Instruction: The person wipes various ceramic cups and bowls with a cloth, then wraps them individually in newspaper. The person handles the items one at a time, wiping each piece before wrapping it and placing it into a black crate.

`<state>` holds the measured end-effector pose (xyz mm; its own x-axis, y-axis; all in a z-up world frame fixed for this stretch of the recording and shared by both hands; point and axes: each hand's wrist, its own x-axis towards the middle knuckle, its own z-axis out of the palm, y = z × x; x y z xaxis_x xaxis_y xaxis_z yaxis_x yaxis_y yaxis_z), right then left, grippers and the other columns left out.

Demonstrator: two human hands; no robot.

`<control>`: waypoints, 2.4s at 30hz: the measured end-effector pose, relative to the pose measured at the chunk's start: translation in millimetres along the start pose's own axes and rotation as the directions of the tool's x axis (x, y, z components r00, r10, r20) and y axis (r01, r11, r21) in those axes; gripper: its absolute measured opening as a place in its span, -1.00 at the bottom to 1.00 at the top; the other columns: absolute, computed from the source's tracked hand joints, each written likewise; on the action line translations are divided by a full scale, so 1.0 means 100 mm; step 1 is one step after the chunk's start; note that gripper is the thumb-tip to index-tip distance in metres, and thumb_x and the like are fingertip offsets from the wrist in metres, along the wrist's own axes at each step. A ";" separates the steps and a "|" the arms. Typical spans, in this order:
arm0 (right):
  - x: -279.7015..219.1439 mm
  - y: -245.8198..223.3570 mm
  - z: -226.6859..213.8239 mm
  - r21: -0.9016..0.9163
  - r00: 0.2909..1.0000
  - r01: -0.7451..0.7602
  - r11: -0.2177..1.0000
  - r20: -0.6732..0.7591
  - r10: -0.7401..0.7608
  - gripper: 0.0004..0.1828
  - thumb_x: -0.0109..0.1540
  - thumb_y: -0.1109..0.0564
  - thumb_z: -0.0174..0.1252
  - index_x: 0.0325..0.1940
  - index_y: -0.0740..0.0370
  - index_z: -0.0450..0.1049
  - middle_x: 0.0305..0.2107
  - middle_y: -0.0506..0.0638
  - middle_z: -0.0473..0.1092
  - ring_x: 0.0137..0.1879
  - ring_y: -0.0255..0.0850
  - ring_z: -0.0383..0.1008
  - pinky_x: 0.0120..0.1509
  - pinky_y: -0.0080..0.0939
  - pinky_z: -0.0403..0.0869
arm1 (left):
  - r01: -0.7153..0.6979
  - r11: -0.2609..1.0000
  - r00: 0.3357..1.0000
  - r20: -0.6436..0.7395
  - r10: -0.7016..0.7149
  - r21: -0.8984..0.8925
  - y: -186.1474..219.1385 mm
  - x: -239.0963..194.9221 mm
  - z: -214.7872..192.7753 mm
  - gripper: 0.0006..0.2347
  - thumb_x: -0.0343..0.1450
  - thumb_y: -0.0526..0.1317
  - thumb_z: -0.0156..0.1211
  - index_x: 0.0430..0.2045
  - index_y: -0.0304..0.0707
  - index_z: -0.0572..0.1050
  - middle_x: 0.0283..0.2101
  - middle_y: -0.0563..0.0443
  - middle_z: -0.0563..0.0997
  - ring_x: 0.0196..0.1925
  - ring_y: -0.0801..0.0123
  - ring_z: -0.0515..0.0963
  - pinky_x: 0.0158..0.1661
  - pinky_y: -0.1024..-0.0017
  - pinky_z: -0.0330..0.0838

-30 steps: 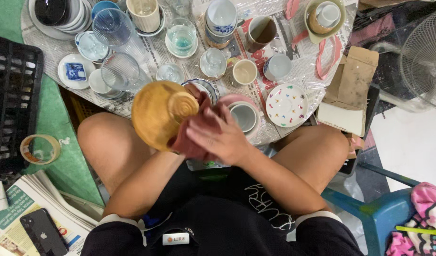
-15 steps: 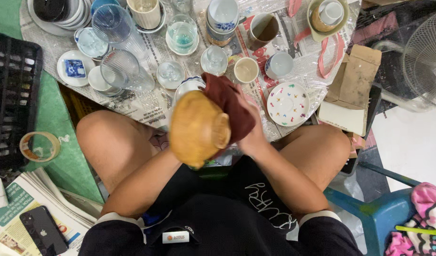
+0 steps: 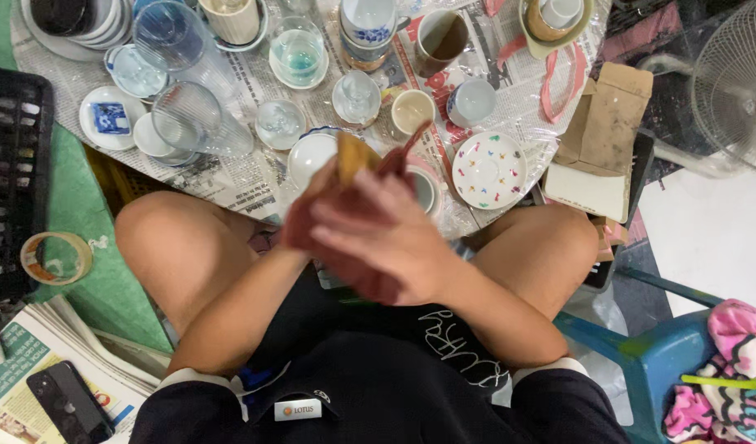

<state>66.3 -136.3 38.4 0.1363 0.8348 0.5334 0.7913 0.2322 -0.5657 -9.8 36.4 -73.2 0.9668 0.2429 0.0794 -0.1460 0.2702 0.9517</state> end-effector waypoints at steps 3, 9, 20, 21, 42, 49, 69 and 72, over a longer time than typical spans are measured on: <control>-0.05 -0.08 0.23 -0.091 0.991 -0.046 0.995 0.122 0.057 -0.42 0.29 -0.05 0.16 0.42 -0.03 0.45 0.38 0.33 0.32 0.62 -0.06 0.13 0.63 0.09 0.20 | 0.059 0.994 0.986 -0.150 -0.072 -0.090 0.04 0.08 -0.08 -0.72 0.58 -0.25 0.08 0.16 -0.39 0.38 0.05 -0.09 0.57 0.05 0.35 0.56 0.05 0.36 0.49; -0.09 0.01 -0.12 0.314 0.942 0.171 0.934 -0.331 -0.061 -0.13 0.15 -0.01 0.63 0.36 0.33 0.30 0.22 0.10 0.40 0.47 -0.06 0.32 0.62 0.28 0.17 | 0.038 0.977 0.988 -0.154 -0.005 0.212 0.46 0.41 0.01 -0.77 0.64 -0.23 0.05 0.11 -0.40 0.44 -0.02 -0.07 0.60 -0.02 0.36 0.55 -0.02 0.36 0.48; -1.08 0.93 -1.29 0.378 0.564 -0.067 0.924 -0.749 0.347 -0.53 0.44 -0.03 -0.03 0.29 0.38 0.34 0.06 0.18 0.50 0.15 -0.06 0.55 0.35 -0.09 0.48 | -0.242 0.247 0.913 0.306 -0.270 0.938 -0.02 1.51 1.36 -0.77 0.54 -0.13 0.05 -0.16 -0.38 0.45 -0.39 -0.39 0.61 -0.31 -0.28 0.62 -0.31 -0.10 0.44; -1.21 1.03 -1.34 0.137 0.529 -0.372 0.918 -0.781 0.331 -0.56 0.46 0.02 0.02 0.28 0.43 0.34 0.05 0.22 0.51 0.15 -0.02 0.55 0.34 -0.06 0.48 | -0.275 0.231 0.900 0.334 -0.281 0.933 -0.17 1.58 1.45 -0.77 0.52 -0.12 0.08 -0.21 -0.36 0.47 -0.38 -0.38 0.62 -0.30 -0.27 0.62 -0.31 -0.10 0.44; -2.92 1.94 -1.08 0.594 0.090 0.109 0.797 -0.805 0.587 -0.52 0.48 -0.06 0.00 0.38 0.29 0.31 0.25 0.12 0.37 0.34 -0.03 0.43 0.51 0.05 0.43 | -0.429 0.016 0.879 0.421 -0.226 0.903 -1.49 1.76 1.32 -0.83 0.42 -0.12 0.22 -0.36 -0.24 0.56 -0.36 -0.22 0.65 -0.30 -0.04 0.68 -0.36 0.07 0.55; -2.87 1.85 -1.09 0.629 0.105 0.038 0.777 -0.775 0.623 -0.51 0.47 -0.06 0.00 0.37 0.31 0.33 0.23 0.11 0.39 0.30 -0.06 0.45 0.44 0.02 0.46 | -0.471 -0.018 0.878 0.466 -0.108 0.882 -1.20 1.67 1.44 -0.95 0.35 -0.29 0.20 -0.47 -0.28 0.51 -0.52 -0.21 0.60 -0.43 -0.04 0.67 -0.45 0.11 0.53; -1.51 0.94 -0.94 0.877 0.415 -0.167 0.450 -0.351 0.839 -0.48 0.41 -0.12 -0.03 0.22 0.38 0.36 0.06 0.11 0.46 0.18 -0.17 0.50 0.36 -0.12 0.47 | -0.379 0.133 0.926 0.376 0.045 0.916 -1.62 3.93 1.84 -0.49 0.24 -0.03 0.50 -0.08 -0.41 0.49 0.01 -0.26 0.50 0.13 -0.09 0.45 -0.01 0.06 0.42; -1.50 0.90 -1.00 0.890 0.409 -0.120 0.440 -0.359 0.839 -0.46 0.42 -0.15 -0.02 0.23 0.38 0.37 0.06 0.13 0.47 0.17 -0.18 0.51 0.33 -0.16 0.47 | -0.348 0.136 0.937 0.349 0.014 0.928 -1.69 3.94 1.88 -0.52 0.24 -0.02 0.49 -0.12 -0.41 0.52 -0.03 -0.25 0.53 0.05 -0.05 0.51 -0.06 0.07 0.46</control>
<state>176.5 -290.7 -29.2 0.9337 0.3568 -0.0304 -0.1991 0.4466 -0.8723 435.5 -88.3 -146.7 0.9771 -0.0942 0.1909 -0.1616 -0.9120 0.3769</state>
